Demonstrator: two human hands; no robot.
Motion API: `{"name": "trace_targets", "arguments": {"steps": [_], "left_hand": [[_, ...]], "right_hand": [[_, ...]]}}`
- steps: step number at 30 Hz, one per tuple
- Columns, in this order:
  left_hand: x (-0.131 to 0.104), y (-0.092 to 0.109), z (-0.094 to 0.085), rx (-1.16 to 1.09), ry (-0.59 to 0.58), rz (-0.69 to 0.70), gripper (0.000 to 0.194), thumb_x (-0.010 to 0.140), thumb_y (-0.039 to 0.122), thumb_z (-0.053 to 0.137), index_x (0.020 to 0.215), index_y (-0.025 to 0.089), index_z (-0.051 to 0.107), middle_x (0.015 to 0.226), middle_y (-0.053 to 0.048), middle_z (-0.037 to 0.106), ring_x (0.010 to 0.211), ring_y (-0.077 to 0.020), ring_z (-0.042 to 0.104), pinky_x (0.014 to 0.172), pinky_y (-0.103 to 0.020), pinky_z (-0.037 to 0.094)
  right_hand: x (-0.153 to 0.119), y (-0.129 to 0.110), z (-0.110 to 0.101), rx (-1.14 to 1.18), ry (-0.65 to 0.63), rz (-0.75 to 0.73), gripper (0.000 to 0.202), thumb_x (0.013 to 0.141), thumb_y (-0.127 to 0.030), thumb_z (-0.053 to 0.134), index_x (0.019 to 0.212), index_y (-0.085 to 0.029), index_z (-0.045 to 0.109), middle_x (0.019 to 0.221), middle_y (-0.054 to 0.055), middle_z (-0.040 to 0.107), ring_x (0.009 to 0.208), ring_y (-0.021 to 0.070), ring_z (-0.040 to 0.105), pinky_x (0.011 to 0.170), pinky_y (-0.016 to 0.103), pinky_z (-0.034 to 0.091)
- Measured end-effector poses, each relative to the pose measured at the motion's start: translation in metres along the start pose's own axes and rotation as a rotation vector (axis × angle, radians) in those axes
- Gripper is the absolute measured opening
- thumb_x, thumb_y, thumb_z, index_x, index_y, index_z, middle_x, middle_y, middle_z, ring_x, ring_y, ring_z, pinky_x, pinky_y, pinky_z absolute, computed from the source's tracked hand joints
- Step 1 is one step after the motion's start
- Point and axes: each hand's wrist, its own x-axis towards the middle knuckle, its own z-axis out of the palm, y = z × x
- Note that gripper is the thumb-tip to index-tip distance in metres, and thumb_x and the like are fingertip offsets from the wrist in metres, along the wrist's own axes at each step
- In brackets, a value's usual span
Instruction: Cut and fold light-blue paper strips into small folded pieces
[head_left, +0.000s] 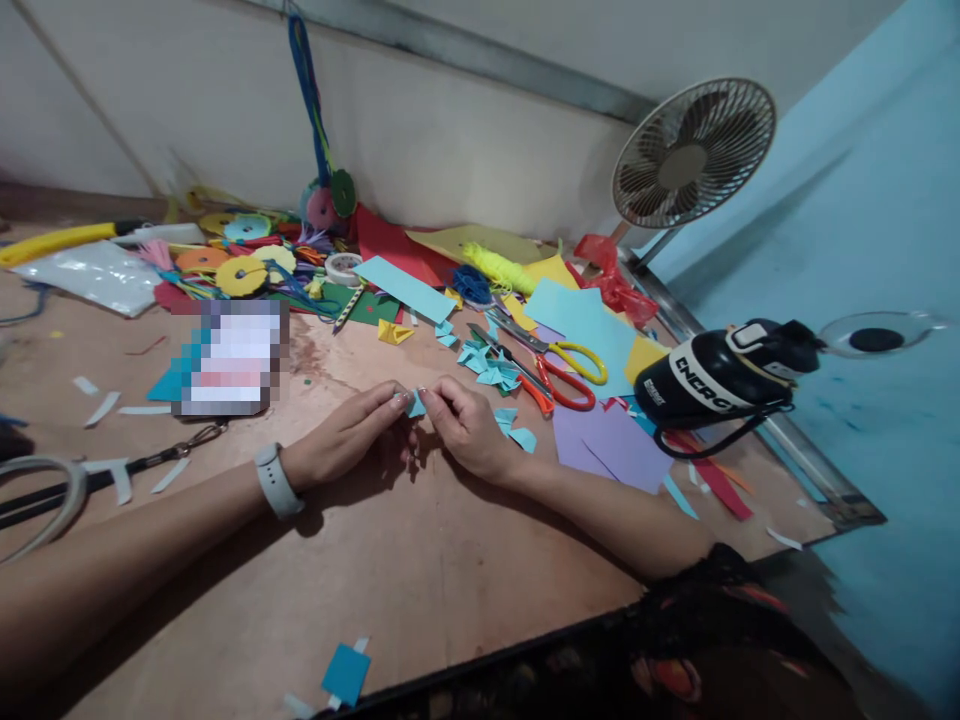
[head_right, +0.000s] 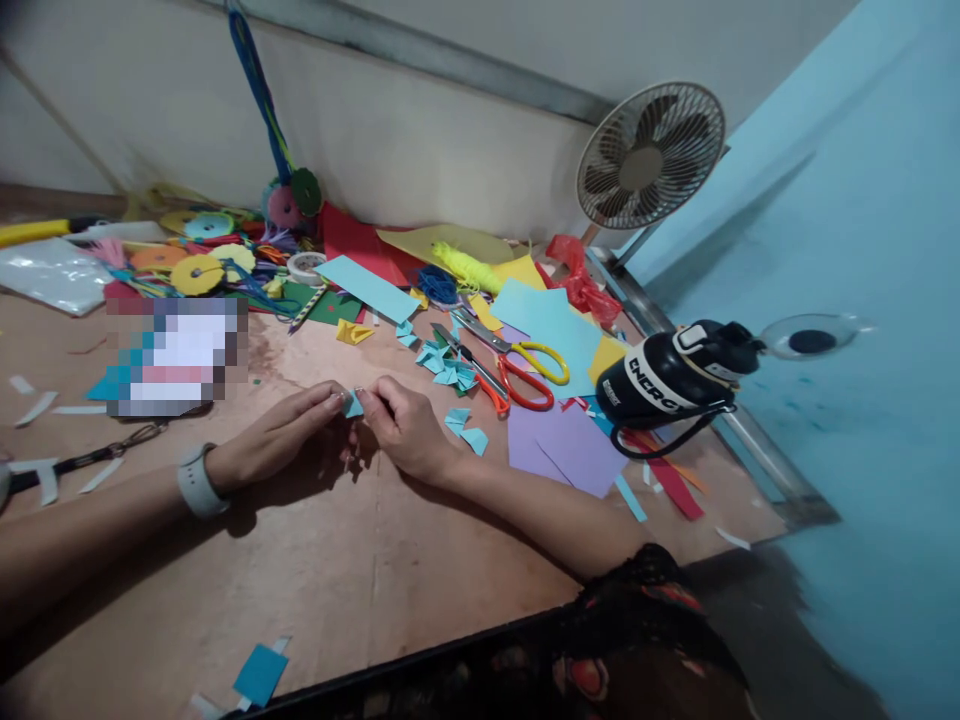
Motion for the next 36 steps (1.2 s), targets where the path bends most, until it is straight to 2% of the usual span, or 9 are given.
{"name": "trace_targets", "arguments": {"steps": [10, 14, 17, 19, 21, 24, 28, 32, 36], "left_hand": [[0.000, 0.003, -0.003, 0.130, -0.005, -0.005, 0.038, 0.094, 0.055, 0.053, 0.087, 0.018, 0.054, 0.070, 0.000, 0.065, 0.057, -0.0129, 0.063, 0.050, -0.023, 0.051], [0.001, 0.003, 0.001, -0.018, 0.098, -0.052, 0.037, 0.091, 0.055, 0.058, 0.086, 0.018, 0.053, 0.073, 0.001, 0.066, 0.061, -0.0122, 0.063, 0.055, -0.024, 0.055], [0.002, 0.004, 0.003, -0.117, 0.170, -0.098, 0.037, 0.088, 0.053, 0.064, 0.085, 0.018, 0.053, 0.074, 0.001, 0.066, 0.058, -0.0104, 0.061, 0.051, -0.021, 0.050], [0.002, 0.004, 0.003, -0.132, 0.178, -0.114, 0.037, 0.087, 0.053, 0.066, 0.085, 0.018, 0.054, 0.072, 0.001, 0.065, 0.057, -0.0104, 0.060, 0.049, -0.020, 0.049], [0.003, 0.005, 0.003, -0.131, 0.174, -0.114, 0.038, 0.086, 0.053, 0.067, 0.083, 0.018, 0.055, 0.071, 0.001, 0.065, 0.056, -0.0104, 0.060, 0.049, -0.021, 0.050], [0.003, 0.006, 0.002, -0.142, 0.166, -0.115, 0.039, 0.084, 0.053, 0.069, 0.082, 0.018, 0.055, 0.070, 0.001, 0.065, 0.056, -0.0104, 0.060, 0.051, -0.022, 0.052], [0.003, 0.005, 0.002, -0.192, 0.174, -0.126, 0.038, 0.082, 0.052, 0.072, 0.081, 0.018, 0.055, 0.067, 0.002, 0.065, 0.055, -0.0106, 0.060, 0.051, -0.021, 0.052], [0.003, 0.004, 0.003, -0.226, 0.169, -0.123, 0.032, 0.086, 0.048, 0.070, 0.083, 0.018, 0.057, 0.070, 0.001, 0.066, 0.056, -0.0098, 0.060, 0.052, -0.021, 0.051], [0.002, 0.003, 0.008, -0.381, 0.173, -0.086, 0.024, 0.089, 0.042, 0.069, 0.088, 0.019, 0.062, 0.094, -0.004, 0.073, 0.084, -0.0148, 0.068, 0.071, -0.024, 0.055]], "right_hand": [[0.003, 0.000, -0.006, -0.153, -0.097, 0.023, 0.031, 0.100, -0.042, 0.037, 0.077, -0.022, 0.042, 0.070, -0.002, 0.049, 0.064, 0.0125, 0.047, 0.063, 0.026, 0.035], [0.021, -0.009, -0.049, -0.451, -0.328, 0.010, 0.031, 0.101, -0.037, 0.040, 0.079, -0.020, 0.054, 0.076, 0.001, 0.058, 0.070, 0.0143, 0.051, 0.064, 0.027, 0.032], [0.030, -0.013, -0.092, -0.857, -0.336, 0.009, 0.008, 0.091, -0.022, 0.058, 0.084, -0.020, 0.061, 0.085, 0.005, 0.061, 0.076, 0.0172, 0.052, 0.061, 0.029, 0.026], [0.033, -0.011, -0.112, -1.020, -0.386, 0.030, 0.020, 0.078, -0.006, 0.062, 0.091, -0.021, 0.065, 0.091, 0.006, 0.061, 0.080, 0.0185, 0.053, 0.059, 0.029, 0.023], [0.035, -0.006, -0.120, -1.081, -0.445, 0.031, 0.031, 0.074, 0.000, 0.060, 0.094, -0.022, 0.067, 0.095, 0.006, 0.060, 0.084, 0.0194, 0.053, 0.058, 0.029, 0.022], [0.038, 0.002, -0.117, -1.056, -0.493, 0.019, 0.029, 0.077, -0.002, 0.060, 0.095, -0.022, 0.069, 0.100, 0.007, 0.059, 0.088, 0.0198, 0.054, 0.056, 0.029, 0.021], [0.043, 0.008, -0.111, -0.990, -0.452, 0.005, 0.010, 0.084, -0.013, 0.066, 0.085, -0.021, 0.072, 0.095, 0.007, 0.060, 0.086, 0.0186, 0.053, 0.057, 0.028, 0.023], [0.044, 0.007, -0.111, -0.837, -0.415, -0.070, 0.006, 0.087, -0.016, 0.066, 0.085, -0.019, 0.070, 0.093, 0.005, 0.061, 0.088, 0.0172, 0.054, 0.065, 0.026, 0.032], [0.042, 0.002, -0.103, -0.559, -0.383, -0.138, 0.005, 0.090, -0.018, 0.062, 0.088, -0.017, 0.066, 0.090, 0.003, 0.065, 0.086, 0.0151, 0.057, 0.076, 0.027, 0.040]]}}
